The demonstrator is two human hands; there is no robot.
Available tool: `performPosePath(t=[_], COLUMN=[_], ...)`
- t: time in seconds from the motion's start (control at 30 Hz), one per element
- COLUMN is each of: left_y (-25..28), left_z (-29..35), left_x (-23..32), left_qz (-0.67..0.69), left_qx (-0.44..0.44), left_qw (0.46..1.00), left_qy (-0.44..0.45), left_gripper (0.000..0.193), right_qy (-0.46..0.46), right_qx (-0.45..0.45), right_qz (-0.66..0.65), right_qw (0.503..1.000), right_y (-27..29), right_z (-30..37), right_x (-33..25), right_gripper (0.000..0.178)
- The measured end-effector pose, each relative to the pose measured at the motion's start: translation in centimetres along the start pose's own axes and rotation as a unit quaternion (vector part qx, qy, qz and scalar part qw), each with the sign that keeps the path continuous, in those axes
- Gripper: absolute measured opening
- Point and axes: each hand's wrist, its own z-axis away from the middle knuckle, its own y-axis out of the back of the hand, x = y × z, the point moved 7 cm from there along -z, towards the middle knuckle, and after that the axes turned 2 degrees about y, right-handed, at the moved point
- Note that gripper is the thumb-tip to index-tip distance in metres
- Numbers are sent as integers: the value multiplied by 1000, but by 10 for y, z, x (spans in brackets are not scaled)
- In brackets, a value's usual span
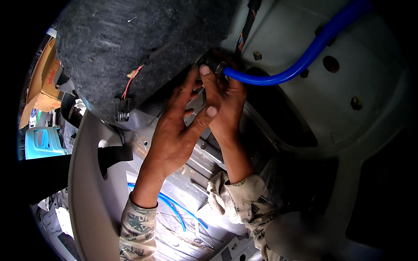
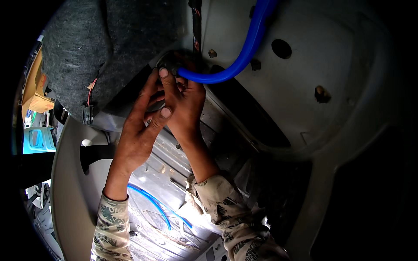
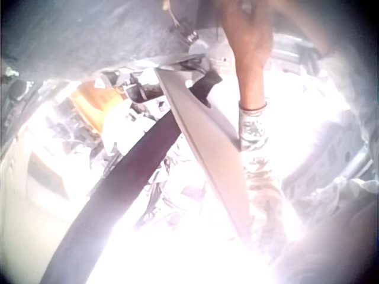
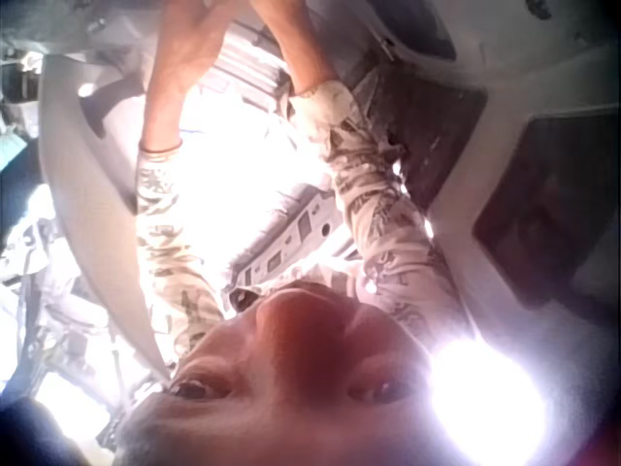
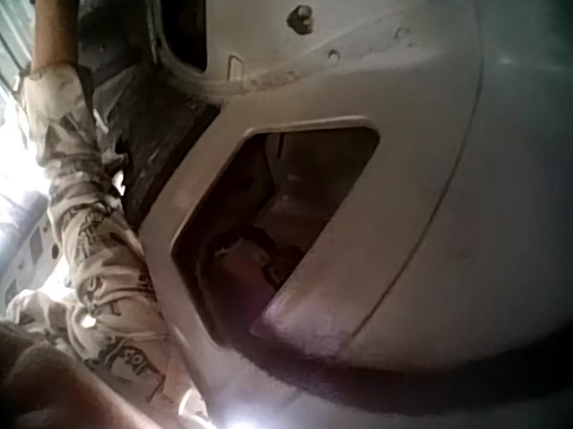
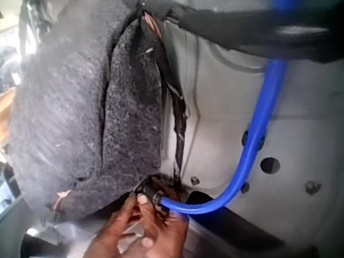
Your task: The person works on the internal wiring of a vehicle's trunk, using a screwdriver to connect or adjust electrical components and handling blue tubing and wire harnesses by hand.
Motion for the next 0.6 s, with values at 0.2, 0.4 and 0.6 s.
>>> performPosePath(t=[0.2, 0.4, 0.6], left_y=[2, 4, 5], left_z=[-2, -3, -2], left_x=[6, 11, 15], left_qz=[-23, -9, -79], left_qx=[19, 3, 9], left_qw=[999, 1000, 995], left_qy=[-16, -13, -56], left_gripper=[75, 72, 71], right_qy=[-29, -12, -8], right_qx=[-15, -17, 18], right_qz=[3, -18, -21], right_qw=[999, 1000, 1000], right_y=[-1, -5, -9], right_z=[-2, -5, -1], right_x=[4, 3, -2], right_gripper=[24, 21, 21])
